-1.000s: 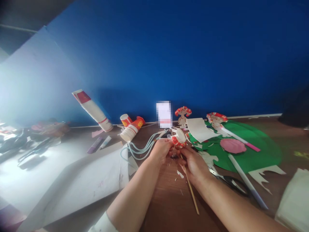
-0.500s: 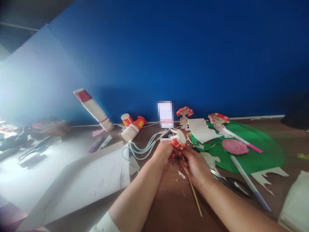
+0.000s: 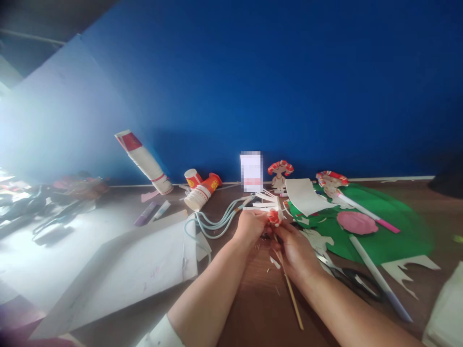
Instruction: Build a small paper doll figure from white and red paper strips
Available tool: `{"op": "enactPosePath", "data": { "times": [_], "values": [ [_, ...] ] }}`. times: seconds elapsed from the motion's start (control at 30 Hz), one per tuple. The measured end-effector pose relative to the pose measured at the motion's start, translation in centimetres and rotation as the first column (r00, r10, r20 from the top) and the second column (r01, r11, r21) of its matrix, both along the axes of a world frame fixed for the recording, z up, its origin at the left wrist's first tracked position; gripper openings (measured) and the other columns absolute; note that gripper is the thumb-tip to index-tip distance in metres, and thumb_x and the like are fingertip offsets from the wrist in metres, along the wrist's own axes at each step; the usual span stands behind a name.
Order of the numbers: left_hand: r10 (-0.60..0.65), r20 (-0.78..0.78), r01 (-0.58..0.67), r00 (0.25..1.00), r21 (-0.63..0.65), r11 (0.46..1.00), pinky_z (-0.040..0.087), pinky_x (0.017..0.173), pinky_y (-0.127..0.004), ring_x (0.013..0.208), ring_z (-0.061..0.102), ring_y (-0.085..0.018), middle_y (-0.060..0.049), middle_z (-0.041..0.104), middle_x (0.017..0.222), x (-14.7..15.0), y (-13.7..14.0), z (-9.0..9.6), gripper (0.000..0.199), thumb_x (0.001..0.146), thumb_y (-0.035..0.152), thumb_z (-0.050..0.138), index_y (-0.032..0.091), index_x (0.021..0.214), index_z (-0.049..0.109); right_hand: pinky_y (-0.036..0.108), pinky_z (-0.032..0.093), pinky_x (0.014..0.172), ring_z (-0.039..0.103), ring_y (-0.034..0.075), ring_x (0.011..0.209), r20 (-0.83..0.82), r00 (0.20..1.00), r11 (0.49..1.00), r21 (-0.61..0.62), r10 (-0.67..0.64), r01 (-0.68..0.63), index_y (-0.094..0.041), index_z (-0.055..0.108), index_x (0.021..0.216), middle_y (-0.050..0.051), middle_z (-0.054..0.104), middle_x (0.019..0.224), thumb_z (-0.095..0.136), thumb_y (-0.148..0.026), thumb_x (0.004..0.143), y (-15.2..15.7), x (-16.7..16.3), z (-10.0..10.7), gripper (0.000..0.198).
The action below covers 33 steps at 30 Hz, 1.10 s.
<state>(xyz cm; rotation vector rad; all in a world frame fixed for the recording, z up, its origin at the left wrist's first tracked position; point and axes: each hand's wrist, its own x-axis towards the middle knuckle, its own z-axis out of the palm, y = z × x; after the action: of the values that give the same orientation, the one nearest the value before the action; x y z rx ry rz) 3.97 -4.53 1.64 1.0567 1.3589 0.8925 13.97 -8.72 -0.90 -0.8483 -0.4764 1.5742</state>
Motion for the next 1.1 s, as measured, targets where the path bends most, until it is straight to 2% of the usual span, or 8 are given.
{"op": "enactPosePath", "data": {
  "times": [0.17, 0.27, 0.4, 0.47, 0.67, 0.83, 1.03, 1.1],
  "values": [
    [0.034, -0.066, -0.032, 0.997, 0.031, 0.999, 0.033, 0.043, -0.022, 0.041, 0.046, -0.010, -0.002, 0.056, 0.048, -0.03, 0.18, 0.12, 0.024, 0.073, 0.018, 0.064, 0.016, 0.050, 0.060, 0.020, 0.030, 0.034, 0.041, 0.006, 0.040, -0.077, 0.996, 0.996, -0.075, 0.044, -0.050, -0.019, 0.068, 0.072, -0.004, 0.064, 0.060, 0.086, -0.020, 0.061, 0.01, -0.06, -0.19, 0.021],
    [0.055, 0.016, -0.055, 0.998, 0.011, 0.998, 0.034, 0.042, -0.021, 0.041, 0.045, -0.010, -0.001, 0.051, 0.046, -0.10, 0.24, 0.44, 0.026, 0.073, 0.017, 0.065, 0.016, 0.050, 0.056, 0.020, 0.037, 0.037, 0.047, 0.007, 0.041, -0.105, 0.993, 0.993, -0.096, 0.060, -0.070, -0.018, 0.069, 0.073, -0.003, 0.065, 0.060, 0.087, -0.018, 0.057, 0.06, -0.14, -0.19, 0.023],
    [0.098, 0.184, -0.077, 0.978, -0.119, 0.990, 0.042, 0.045, -0.022, 0.043, 0.049, -0.010, 0.000, 0.052, 0.048, -0.11, 0.24, 0.85, 0.018, 0.071, 0.018, 0.072, 0.015, 0.057, 0.060, 0.021, 0.041, 0.037, 0.055, 0.010, 0.045, -0.081, 0.997, 0.994, -0.103, 0.014, -0.022, -0.020, 0.072, 0.075, 0.000, 0.069, 0.064, 0.086, -0.015, 0.058, 0.08, -0.18, -0.22, 0.023],
    [0.111, 0.233, -0.076, 0.966, -0.151, 0.986, 0.045, 0.046, -0.022, 0.044, 0.050, -0.010, -0.001, 0.055, 0.051, -0.08, 0.31, 0.85, 0.014, 0.069, 0.017, 0.074, 0.013, 0.061, 0.062, 0.021, 0.040, 0.036, 0.055, 0.010, 0.044, -0.076, 0.997, 0.996, -0.086, 0.017, -0.024, -0.021, 0.072, 0.077, -0.001, 0.069, 0.064, 0.086, -0.016, 0.058, 0.06, -0.16, -0.15, 0.024],
    [0.116, 0.321, -0.076, 0.940, -0.134, 0.988, 0.044, 0.044, -0.022, 0.042, 0.051, -0.009, -0.002, 0.057, 0.051, -0.09, 0.64, 0.44, 0.011, 0.072, 0.015, 0.071, 0.010, 0.066, 0.065, 0.017, 0.042, 0.037, 0.057, 0.009, 0.047, -0.094, 0.996, 0.996, -0.085, -0.006, -0.002, -0.019, 0.072, 0.081, -0.001, 0.069, 0.065, 0.090, -0.016, 0.055, 0.01, -0.18, 0.21, 0.031],
    [0.123, 0.358, -0.072, 0.926, -0.152, 0.986, 0.044, 0.044, -0.021, 0.042, 0.052, -0.009, -0.002, 0.058, 0.054, -0.23, 0.65, 0.40, 0.019, 0.069, 0.019, 0.080, 0.010, 0.069, 0.063, 0.019, 0.039, 0.034, 0.051, 0.008, 0.041, -0.063, 0.998, 0.996, -0.086, -0.001, -0.005, -0.020, 0.072, 0.081, -0.001, 0.069, 0.065, 0.089, -0.019, 0.059, 0.01, -0.26, -0.17, 0.028],
    [0.126, 0.359, -0.076, 0.925, -0.151, 0.986, 0.043, 0.044, -0.020, 0.041, 0.052, -0.008, -0.002, 0.060, 0.056, -0.21, 0.77, 0.10, 0.015, 0.073, 0.016, 0.077, 0.010, 0.073, 0.064, 0.016, 0.041, 0.039, 0.056, 0.008, 0.048, -0.044, 0.998, 0.998, -0.055, -0.046, 0.044, -0.017, 0.072, 0.078, 0.000, 0.069, 0.065, 0.089, -0.015, 0.054, -0.02, -0.49, 0.07, 0.029],
    [0.127, 0.346, -0.076, 0.929, -0.159, 0.984, 0.044, 0.044, -0.020, 0.042, 0.053, -0.009, -0.002, 0.061, 0.057, -0.19, 0.88, -0.01, 0.016, 0.074, 0.017, 0.078, 0.010, 0.074, 0.064, 0.016, 0.040, 0.038, 0.052, 0.007, 0.045, -0.045, 0.998, 0.998, -0.053, -0.046, 0.044, -0.017, 0.072, 0.077, 0.000, 0.068, 0.063, 0.090, -0.016, 0.052, -0.10, -0.57, 0.37, 0.031]
  ]
}}
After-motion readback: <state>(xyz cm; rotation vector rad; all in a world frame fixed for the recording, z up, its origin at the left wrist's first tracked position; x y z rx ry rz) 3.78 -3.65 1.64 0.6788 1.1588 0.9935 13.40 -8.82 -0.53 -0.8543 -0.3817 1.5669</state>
